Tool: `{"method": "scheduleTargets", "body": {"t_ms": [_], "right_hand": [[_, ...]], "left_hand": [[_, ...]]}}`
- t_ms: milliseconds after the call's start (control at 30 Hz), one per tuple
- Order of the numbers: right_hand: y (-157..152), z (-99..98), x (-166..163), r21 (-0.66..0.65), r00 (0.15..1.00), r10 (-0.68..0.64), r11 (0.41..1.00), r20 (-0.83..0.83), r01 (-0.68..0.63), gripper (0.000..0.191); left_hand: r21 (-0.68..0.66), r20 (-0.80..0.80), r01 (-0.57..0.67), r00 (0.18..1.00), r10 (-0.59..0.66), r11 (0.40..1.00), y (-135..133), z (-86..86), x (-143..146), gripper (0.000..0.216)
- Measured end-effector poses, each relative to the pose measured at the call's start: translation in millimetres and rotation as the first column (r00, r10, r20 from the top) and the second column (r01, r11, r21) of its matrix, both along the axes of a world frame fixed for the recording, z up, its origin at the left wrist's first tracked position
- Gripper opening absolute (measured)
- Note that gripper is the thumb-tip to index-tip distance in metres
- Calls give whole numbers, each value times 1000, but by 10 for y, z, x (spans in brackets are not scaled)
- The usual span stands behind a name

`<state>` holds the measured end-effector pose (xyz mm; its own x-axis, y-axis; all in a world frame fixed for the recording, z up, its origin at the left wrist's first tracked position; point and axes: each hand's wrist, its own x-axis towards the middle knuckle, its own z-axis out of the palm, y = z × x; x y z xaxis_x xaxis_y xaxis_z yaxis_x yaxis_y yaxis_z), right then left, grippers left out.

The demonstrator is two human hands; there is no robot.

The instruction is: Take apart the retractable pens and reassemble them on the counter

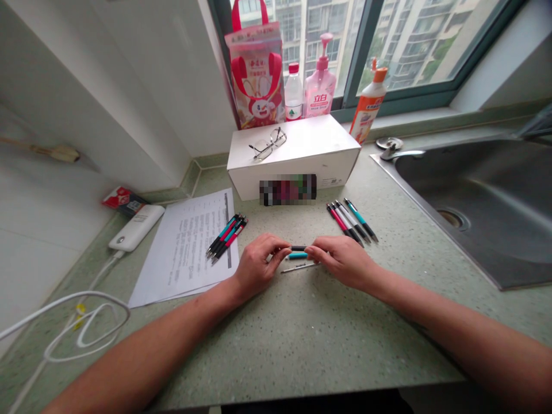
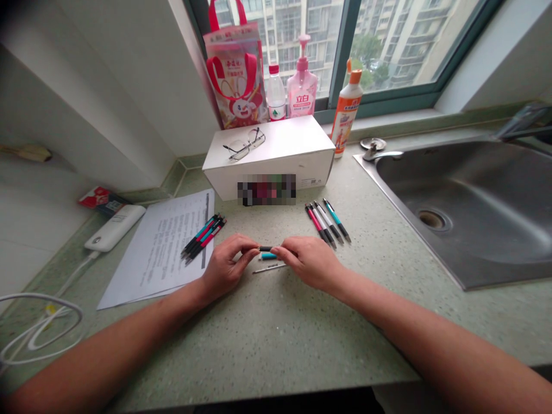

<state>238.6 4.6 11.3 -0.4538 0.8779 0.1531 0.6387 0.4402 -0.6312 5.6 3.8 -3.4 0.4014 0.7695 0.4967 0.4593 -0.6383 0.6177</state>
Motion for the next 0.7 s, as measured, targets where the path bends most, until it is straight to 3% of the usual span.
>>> {"method": "scheduleTargets", "body": {"t_ms": [100,267,433,533,700], "right_hand": [[-9,10,-12,-3,998,14,1000,-65,-14,25],[-11,13,-23,-95,996,52,994,-76,-59,30],[-13,20,-28,-96,990,16,995,-141,-29,32],[-19,25,-33,-116,991,60,990,-117,-74,30],[-24,-7,-49,-35,993,43,998,-113,-47,21]], "left_hand": [[11,11,-2,1000,2,1000,2,8,6,11],[33,6,34,999,-34,999,3,10,17,9],[58,5,50,999,-50,997,-5,18,22,8],[50,7,56,998,-57,997,-7,20,22,8],[45,-17,55,998,-54,997,-10,20,28,9]]}}
